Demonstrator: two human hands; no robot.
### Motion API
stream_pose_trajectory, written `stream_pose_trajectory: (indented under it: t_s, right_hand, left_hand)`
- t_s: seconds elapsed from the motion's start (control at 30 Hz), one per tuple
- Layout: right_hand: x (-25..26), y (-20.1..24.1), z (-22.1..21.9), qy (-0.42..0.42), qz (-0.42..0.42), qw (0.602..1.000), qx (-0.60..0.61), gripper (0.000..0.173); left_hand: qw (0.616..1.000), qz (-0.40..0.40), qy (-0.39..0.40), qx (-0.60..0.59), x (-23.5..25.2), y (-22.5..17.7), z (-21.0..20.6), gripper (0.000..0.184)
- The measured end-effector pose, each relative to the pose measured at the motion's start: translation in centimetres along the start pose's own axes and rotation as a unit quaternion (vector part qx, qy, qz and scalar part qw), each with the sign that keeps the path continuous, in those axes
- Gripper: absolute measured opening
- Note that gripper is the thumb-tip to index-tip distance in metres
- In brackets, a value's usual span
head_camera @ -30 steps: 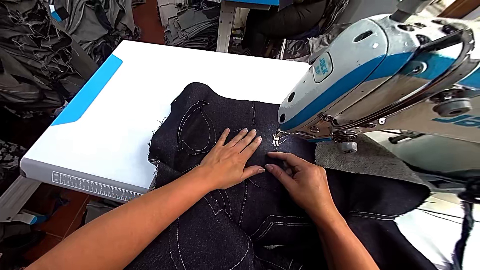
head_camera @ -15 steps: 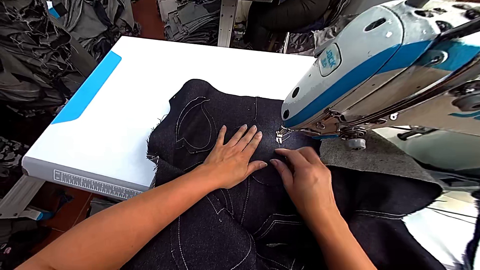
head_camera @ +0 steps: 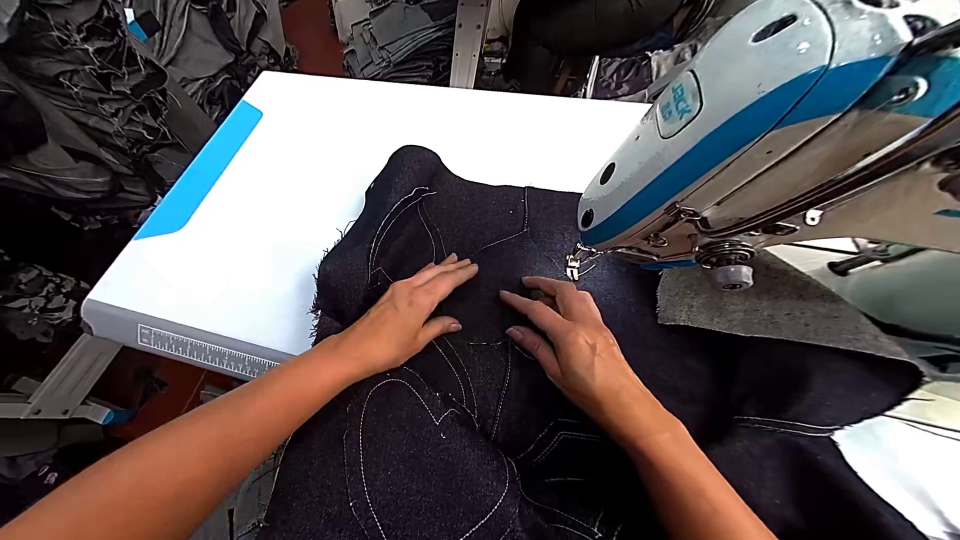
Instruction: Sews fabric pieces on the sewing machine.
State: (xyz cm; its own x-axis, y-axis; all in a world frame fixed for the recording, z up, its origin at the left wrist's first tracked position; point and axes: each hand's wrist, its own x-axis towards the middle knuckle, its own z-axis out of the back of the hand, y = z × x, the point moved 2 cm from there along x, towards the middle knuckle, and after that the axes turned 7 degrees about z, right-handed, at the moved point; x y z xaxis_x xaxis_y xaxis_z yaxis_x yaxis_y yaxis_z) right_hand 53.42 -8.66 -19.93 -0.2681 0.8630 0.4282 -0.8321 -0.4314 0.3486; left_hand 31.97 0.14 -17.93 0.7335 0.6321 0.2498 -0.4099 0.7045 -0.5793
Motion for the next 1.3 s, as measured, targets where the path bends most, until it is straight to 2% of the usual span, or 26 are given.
stream_pose_trajectory:
  t_s: [0.17,0.4,0.53,0.67,0.77,0.97,1.07,1.2,1.3]
  right_hand:
    - [-0.3,0.0,-0.3,-0.013,-0.004,1.000,-0.005,0.037]
    - [-0.2,-0.1,-0.3,-0.003,-0.008,1.000,-0.009,0.038]
    - [-0.1,-0.1,-0.3,-0.004,-0.005,1.000,-0.007,0.037]
    - [0.0,-0.1,-0.3,-0.030,0.015,0.999,-0.009,0.024]
    - [-0.1,-0.2,-0.4,-0.034,0.013,0.999,-0.013,0.025]
    - [-0.2,-0.3,-0.2,-0.046,0.000,0.999,0.015,0.029]
    - [-0.9,-1.2,0.8,-0.027,0.062,0.998,-0.018,0.030]
    - [-3.1,-5.5,3.8,0.052,0.190,0.979,-0.053,0.036]
    - [-3.9,-7.7,4.3,0.067,0.216,0.974,-0.021,0.040]
  left_hand:
    - [0.996,0.060,-0.061,-0.013,-1.4,0.1,0.0,0.064]
    - [0.993,0.110,-0.024,-0.041,-0.8,-0.5,0.6,0.049]
    - [0.997,0.062,-0.050,-0.021,1.1,-3.0,0.3,0.039]
    - [0.999,0.023,0.007,-0.043,3.8,-5.0,-2.8,0.032]
    - [0.999,0.032,0.023,-0.017,5.3,-4.3,-4.8,0.038]
    - [0.998,0.062,0.023,-0.006,5.5,-3.6,-5.2,0.042]
    - [0.996,0.071,0.026,0.053,5.6,-3.7,-5.7,0.042]
    - [0.974,0.130,0.080,0.169,5.7,-3.7,-6.1,0.064]
    - [0.969,0.133,0.085,0.190,6.0,-3.4,-6.1,0.071]
